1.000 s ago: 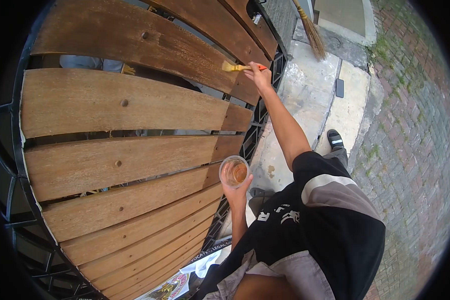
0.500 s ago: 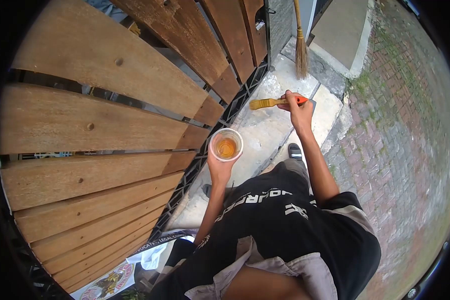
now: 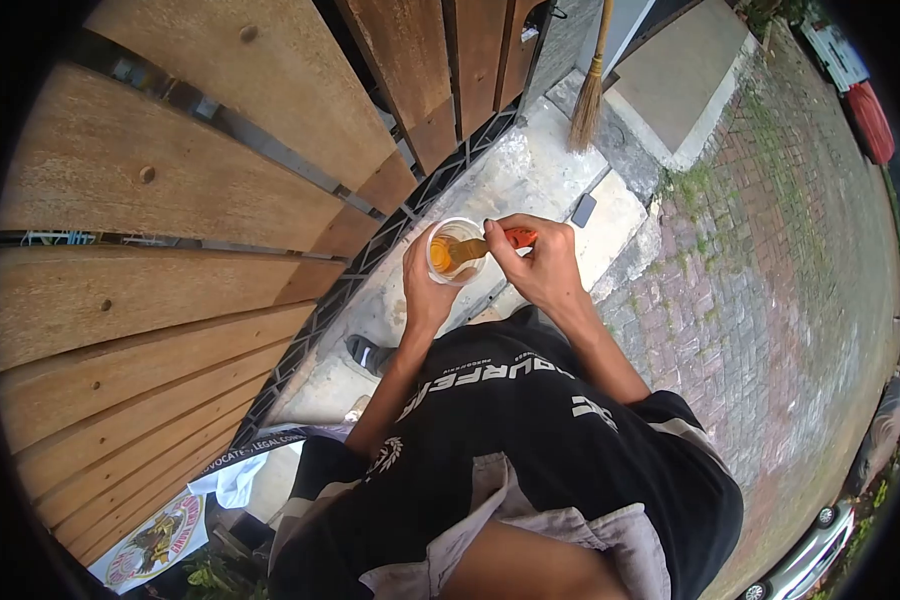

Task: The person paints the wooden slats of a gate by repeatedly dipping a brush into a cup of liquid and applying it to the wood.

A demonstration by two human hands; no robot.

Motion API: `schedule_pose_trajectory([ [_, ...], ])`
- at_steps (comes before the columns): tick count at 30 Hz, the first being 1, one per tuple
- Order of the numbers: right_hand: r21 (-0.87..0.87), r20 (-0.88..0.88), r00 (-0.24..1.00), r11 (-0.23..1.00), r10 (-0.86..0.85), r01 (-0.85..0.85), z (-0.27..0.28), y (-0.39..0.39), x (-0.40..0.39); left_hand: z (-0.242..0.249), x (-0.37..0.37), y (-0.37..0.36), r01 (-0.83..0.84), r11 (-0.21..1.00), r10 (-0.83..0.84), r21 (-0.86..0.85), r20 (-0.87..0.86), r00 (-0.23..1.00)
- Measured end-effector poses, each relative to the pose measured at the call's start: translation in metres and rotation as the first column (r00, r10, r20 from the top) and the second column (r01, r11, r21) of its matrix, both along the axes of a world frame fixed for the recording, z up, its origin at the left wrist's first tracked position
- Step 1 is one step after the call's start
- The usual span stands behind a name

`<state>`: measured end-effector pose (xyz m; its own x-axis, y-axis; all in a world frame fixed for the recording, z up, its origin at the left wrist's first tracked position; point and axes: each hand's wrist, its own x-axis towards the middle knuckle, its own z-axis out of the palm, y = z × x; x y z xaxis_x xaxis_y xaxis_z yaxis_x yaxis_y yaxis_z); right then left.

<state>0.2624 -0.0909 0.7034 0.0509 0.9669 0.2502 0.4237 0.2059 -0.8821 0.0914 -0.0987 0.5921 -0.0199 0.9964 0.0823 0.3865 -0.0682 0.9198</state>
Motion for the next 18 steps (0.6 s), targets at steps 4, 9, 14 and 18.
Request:
schedule_pose_trajectory([
  [4, 0.056, 0.081, 0.995, 0.997, 0.054, -0.058, -0.012, 0.007, -0.011, 0.002, 0.000, -0.004, -0.010, 0.998, 0.014, 0.058, -0.073, 0.997],
  [9, -0.073, 0.084, 0.993, 0.994, 0.083, -0.077, -0.016, 0.009, -0.016, 0.002, 0.000, -0.005, 0.030, 0.995, -0.019, 0.090, -0.112, 0.993],
  [14, -0.255, -0.028, 0.999, 0.967, -0.028, 0.020, -0.016, 0.011, -0.004, -0.006, 0.000, -0.004, 0.020, 0.997, -0.015, 0.072, -0.066, 0.998],
  [18, -0.335, -0.490, 0.859, 0.942, -0.144, -0.033, -0.034, 0.021, 0.011, 0.001, 0.000, 0.001, -0.029, 1.000, 0.029, -0.008, 0.088, 0.996],
])
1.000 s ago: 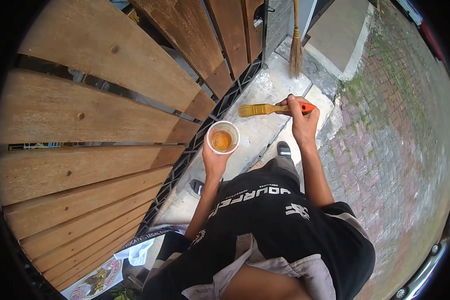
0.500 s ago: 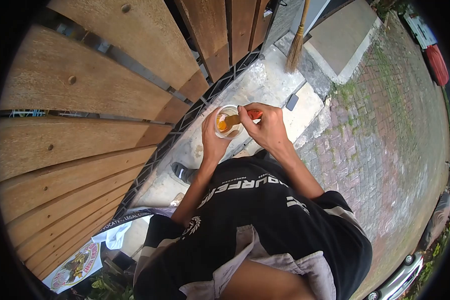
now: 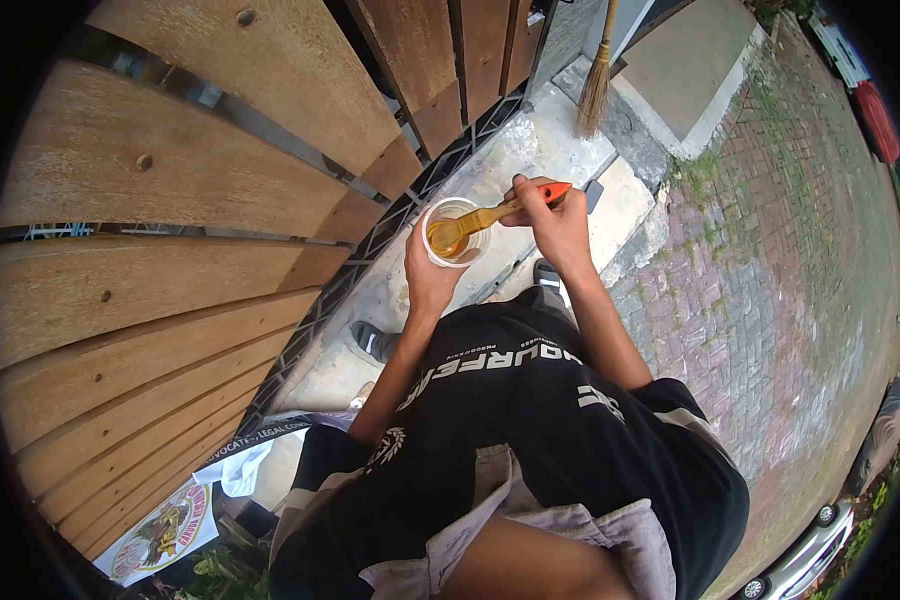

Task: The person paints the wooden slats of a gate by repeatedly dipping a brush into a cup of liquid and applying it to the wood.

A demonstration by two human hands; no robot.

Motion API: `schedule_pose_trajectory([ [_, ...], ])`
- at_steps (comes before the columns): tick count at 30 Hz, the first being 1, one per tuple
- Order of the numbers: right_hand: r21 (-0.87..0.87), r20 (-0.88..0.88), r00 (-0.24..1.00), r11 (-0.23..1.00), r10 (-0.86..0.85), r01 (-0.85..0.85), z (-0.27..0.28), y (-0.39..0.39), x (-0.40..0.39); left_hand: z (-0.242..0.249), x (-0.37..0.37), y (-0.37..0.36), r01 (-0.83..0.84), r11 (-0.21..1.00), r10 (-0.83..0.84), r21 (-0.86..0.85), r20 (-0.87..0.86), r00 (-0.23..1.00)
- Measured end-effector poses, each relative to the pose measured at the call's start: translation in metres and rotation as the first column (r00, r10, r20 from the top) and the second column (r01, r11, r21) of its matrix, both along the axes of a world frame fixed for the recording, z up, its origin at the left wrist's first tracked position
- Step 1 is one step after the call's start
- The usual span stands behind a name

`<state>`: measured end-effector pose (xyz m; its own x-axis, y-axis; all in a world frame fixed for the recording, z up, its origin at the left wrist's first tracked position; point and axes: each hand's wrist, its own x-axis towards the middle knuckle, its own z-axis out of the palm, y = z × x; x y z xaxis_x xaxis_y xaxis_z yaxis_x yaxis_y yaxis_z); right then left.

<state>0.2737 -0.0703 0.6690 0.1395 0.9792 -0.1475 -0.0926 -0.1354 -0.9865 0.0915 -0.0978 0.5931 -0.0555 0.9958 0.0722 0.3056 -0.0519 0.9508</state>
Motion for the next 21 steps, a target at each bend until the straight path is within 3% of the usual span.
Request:
schedule_pose_trajectory([
  [1, 0.003, -0.006, 1.000, 1.000, -0.007, 0.007, -0.002, 0.002, 0.003, 0.004, 0.000, 0.001, -0.003, 1.000, 0.003, -0.006, 0.058, 0.998],
  [3, -0.129, -0.224, 0.968, 0.988, -0.110, 0.082, -0.005, 0.004, 0.008, 0.007, 0.000, 0.002, -0.007, 0.999, 0.004, 0.036, 0.072, 0.997],
  [7, -0.260, -0.367, 0.919, 0.965, -0.143, 0.046, -0.038, 0.006, 0.015, 0.001, -0.001, 0.004, -0.008, 0.995, -0.002, 0.098, 0.105, 0.994],
  [12, -0.263, -0.415, 0.886, 0.960, -0.205, 0.099, -0.056, 0.006, 0.013, -0.003, -0.005, 0.002, -0.026, 0.998, 0.019, 0.060, 0.118, 0.993],
  [18, -0.280, -0.564, 0.808, 0.960, -0.171, 0.007, -0.064, 0.026, 0.013, -0.004, -0.013, 0.005, -0.067, 0.995, 0.064, 0.070, 0.042, 0.997],
  [20, -0.297, -0.676, 0.715, 0.954, -0.176, -0.046, -0.064, 0.037, 0.011, -0.008, -0.016, 0.014, -0.078, 0.995, 0.066, 0.057, 0.192, 0.979],
  [21, -0.291, -0.699, 0.697, 0.954, -0.161, -0.070, -0.066, 0.043, 0.010, -0.002, -0.015, 0.019, -0.088, 0.994, 0.074, 0.065, 0.187, 0.980],
])
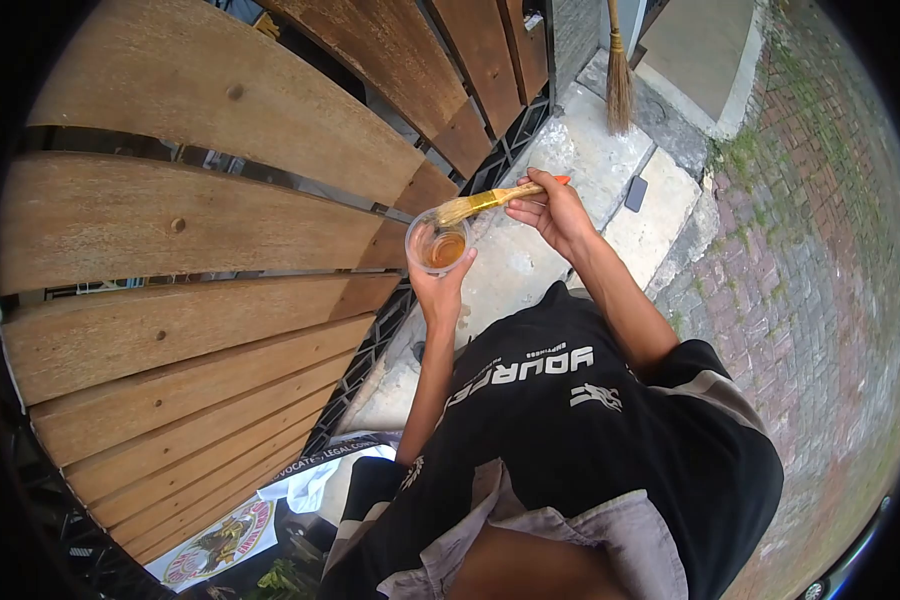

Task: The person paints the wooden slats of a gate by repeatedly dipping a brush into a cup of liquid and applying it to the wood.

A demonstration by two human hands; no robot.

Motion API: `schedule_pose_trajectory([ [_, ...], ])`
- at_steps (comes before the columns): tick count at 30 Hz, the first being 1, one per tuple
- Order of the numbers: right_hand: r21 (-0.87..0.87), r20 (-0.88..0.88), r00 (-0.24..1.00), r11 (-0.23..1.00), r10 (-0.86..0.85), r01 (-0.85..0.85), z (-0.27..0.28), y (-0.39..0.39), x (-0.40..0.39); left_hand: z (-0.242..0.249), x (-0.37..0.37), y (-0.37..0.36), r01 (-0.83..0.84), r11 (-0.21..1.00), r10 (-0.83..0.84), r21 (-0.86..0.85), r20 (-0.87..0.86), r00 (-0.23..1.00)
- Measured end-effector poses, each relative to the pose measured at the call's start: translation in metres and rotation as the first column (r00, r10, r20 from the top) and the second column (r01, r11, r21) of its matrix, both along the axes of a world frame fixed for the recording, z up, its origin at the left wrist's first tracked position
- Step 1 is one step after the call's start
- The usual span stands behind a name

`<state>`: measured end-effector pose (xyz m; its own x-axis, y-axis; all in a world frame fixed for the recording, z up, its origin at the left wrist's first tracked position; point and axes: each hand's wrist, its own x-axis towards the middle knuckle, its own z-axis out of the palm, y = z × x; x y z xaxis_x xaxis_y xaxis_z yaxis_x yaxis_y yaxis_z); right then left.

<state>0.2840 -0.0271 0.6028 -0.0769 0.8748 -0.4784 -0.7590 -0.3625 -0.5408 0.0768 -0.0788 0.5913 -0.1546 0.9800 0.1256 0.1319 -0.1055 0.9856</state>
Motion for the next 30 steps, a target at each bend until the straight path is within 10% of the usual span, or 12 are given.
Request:
schedule_pose_trajectory([
  [13, 0.060, -0.162, 0.976, 0.986, -0.146, 0.157, -0.011, 0.084, 0.013, 0.037, -0.010, 0.053, -0.059, 0.996, 0.058, 0.073, 0.011, 0.998],
  [30, 0.030, -0.133, 0.745, 0.748, -0.654, 0.663, -0.159, 0.178, -0.069, 0.022, -0.084, -0.035, -0.198, 0.945, 0.173, -0.260, -0.117, 0.978],
])
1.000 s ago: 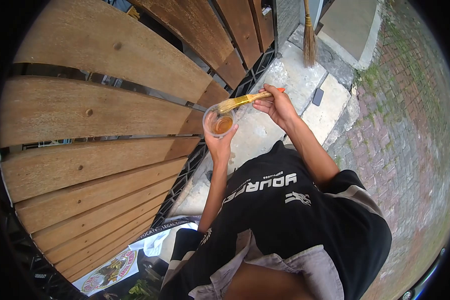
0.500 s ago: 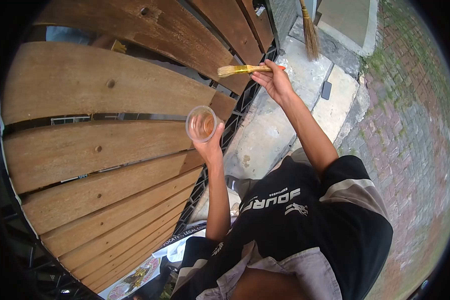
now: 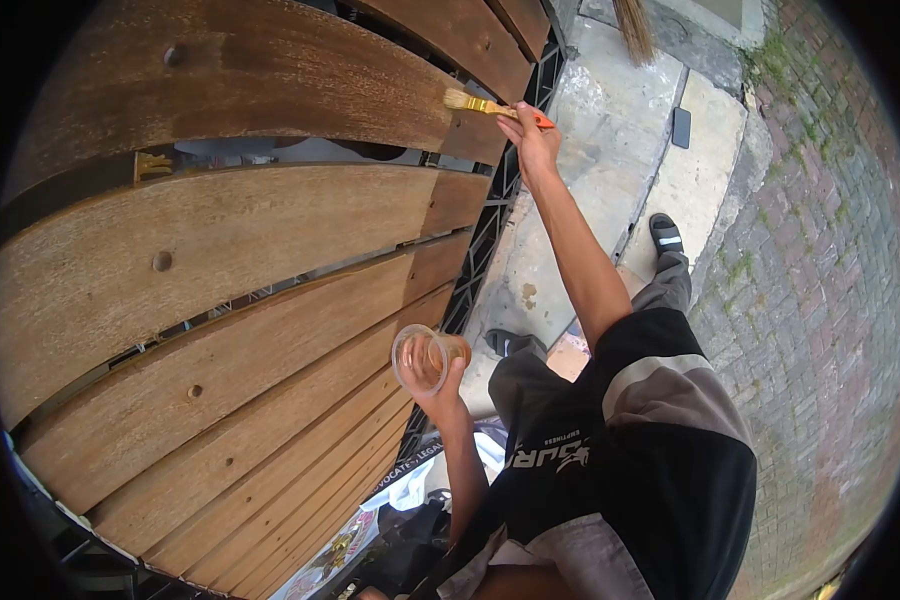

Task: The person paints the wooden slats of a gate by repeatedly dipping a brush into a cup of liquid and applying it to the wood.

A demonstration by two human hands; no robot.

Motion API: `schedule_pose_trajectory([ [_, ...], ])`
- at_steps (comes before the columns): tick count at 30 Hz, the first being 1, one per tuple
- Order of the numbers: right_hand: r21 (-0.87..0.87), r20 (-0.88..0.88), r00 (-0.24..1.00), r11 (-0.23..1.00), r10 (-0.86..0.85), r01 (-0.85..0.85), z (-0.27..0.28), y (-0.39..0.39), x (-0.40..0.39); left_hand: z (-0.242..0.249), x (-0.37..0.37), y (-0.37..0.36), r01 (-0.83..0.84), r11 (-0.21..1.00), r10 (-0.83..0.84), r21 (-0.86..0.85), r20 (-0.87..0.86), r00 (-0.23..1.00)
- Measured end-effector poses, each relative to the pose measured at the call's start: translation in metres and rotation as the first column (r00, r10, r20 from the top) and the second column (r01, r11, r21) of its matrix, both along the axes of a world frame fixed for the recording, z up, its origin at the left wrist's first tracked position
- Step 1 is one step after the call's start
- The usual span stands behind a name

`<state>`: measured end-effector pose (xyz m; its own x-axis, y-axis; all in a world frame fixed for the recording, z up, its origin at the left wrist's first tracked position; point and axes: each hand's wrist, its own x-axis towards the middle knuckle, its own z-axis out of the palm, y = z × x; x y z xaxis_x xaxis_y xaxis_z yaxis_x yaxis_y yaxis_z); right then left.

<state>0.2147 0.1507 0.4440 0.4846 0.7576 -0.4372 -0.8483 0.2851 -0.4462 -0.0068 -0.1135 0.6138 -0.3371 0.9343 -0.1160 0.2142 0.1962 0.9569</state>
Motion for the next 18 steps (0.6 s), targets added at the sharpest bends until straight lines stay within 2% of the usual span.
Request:
schedule_pose_trajectory([
  [2, -0.040, 0.022, 0.995, 0.995, -0.095, 0.096, 0.001, 0.002, 0.000, 0.002, -0.006, -0.002, -0.012, 1.000, 0.012, -0.002, -0.020, 1.000],
  [5, 0.047, -0.074, 0.986, 0.987, -0.150, 0.154, 0.015, 0.003, -0.002, 0.003, -0.011, -0.001, -0.021, 1.000, 0.021, 0.021, -0.021, 1.000],
  [7, 0.044, -0.065, 0.987, 0.988, -0.145, 0.148, 0.011, 0.007, -0.008, 0.002, -0.014, 0.004, -0.041, 0.998, 0.041, 0.045, 0.007, 0.999],
  [9, -0.127, 0.213, 0.976, 0.989, -0.052, 0.081, -0.012, 0.008, -0.010, 0.006, -0.009, 0.009, -0.044, 0.998, 0.042, 0.054, 0.027, 0.999],
  [10, -0.166, 0.228, 0.972, 0.982, -0.053, 0.093, -0.024, 0.009, -0.010, 0.007, -0.007, 0.010, -0.049, 0.997, 0.046, 0.054, 0.045, 0.998],
  [15, -0.149, 0.311, 0.940, 0.969, -0.144, 0.198, -0.012, 0.014, -0.004, 0.005, -0.006, 0.013, -0.014, 0.998, 0.012, 0.068, 0.032, 0.999],
  [17, -0.248, 0.479, 0.873, 0.941, -0.089, 0.232, -0.004, 0.020, -0.002, 0.007, 0.000, 0.013, -0.018, 0.997, 0.013, 0.076, 0.063, 0.998],
  [18, -0.234, 0.487, 0.869, 0.945, -0.089, 0.228, 0.008, 0.022, -0.001, 0.011, 0.003, 0.013, -0.019, 0.998, 0.014, 0.067, 0.072, 0.997],
])
